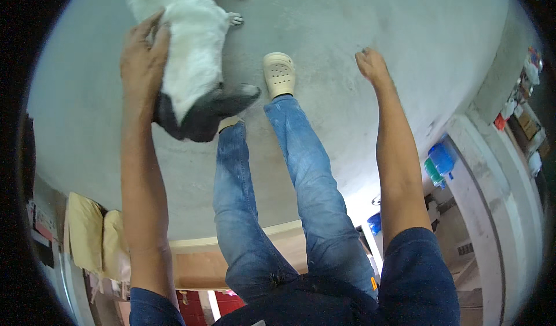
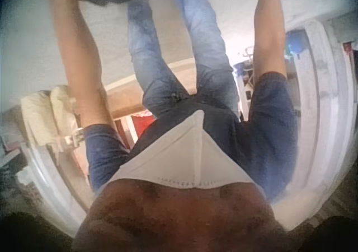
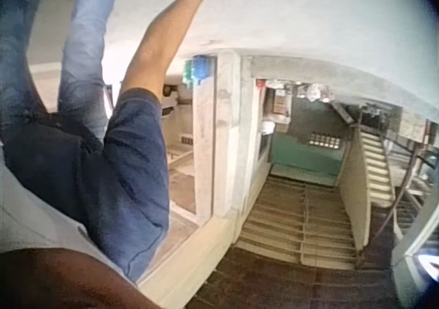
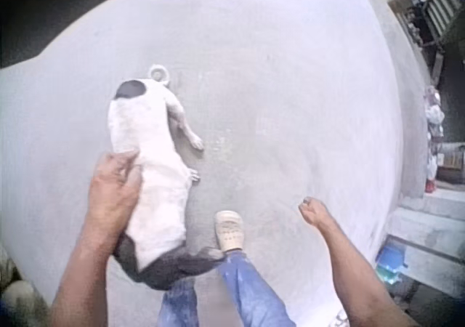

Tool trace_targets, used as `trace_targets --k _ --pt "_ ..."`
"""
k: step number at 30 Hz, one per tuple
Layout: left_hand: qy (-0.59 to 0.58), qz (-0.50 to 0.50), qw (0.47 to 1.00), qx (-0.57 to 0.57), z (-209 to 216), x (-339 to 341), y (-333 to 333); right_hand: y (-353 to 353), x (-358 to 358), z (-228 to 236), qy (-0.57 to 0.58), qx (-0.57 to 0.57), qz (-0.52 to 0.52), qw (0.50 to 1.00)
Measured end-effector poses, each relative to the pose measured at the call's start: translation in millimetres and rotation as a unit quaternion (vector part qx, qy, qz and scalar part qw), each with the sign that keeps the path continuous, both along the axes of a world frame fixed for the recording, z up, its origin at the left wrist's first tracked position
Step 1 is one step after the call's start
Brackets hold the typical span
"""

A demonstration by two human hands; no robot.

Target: The recorder inspects a small dog's head and ears while kneeling in a workshop environment.

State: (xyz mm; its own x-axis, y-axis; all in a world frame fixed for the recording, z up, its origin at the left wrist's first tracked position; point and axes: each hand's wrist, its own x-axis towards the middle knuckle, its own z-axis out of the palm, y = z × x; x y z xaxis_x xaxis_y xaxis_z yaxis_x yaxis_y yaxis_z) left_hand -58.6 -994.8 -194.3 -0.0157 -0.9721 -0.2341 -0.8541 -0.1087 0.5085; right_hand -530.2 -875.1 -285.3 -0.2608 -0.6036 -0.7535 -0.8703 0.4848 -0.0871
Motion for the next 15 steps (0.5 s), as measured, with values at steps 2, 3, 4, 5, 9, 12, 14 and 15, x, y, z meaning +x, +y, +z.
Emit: trace_targets --k 2,3,4,5,9,12,14,15 --pt "0.001 0.004 1.0 0.012 -1 -4 -12 28 -27 -1 0.005 -0.002 0.0 1.0" --pt "-0.023 0.054 0.997 0.051 -3 -2 -19 43 -31 -3 0.018 0.004 -0.019 1.0" --pt "-0.047 0.104 0.989 0.092 -4 -1 -26 57 -31 1 0.032 0.011 -0.039 0.999" --pt "-0.047 0.093 0.99 0.094 -5 1 -34 69 -32 3 0.033 0.015 -0.049 0.998" --pt "-0.112 0.072 0.98 0.149 -9 9 -56 84 -9 5 0.053 -0.01 -0.074 0.996" --pt "-0.166 0.049 0.982 0.073 -17 20 -55 88 14 8 0.054 -0.054 -0.119 0.99" --pt "-0.189 0.037 0.98 0.045 -17 23 -59 89 24 9 0.056 -0.087 -0.151 0.983" --pt "-0.188 0.026 0.979 0.068 -17 24 -63 91 28 8 0.047 -0.092 -0.18 0.978"
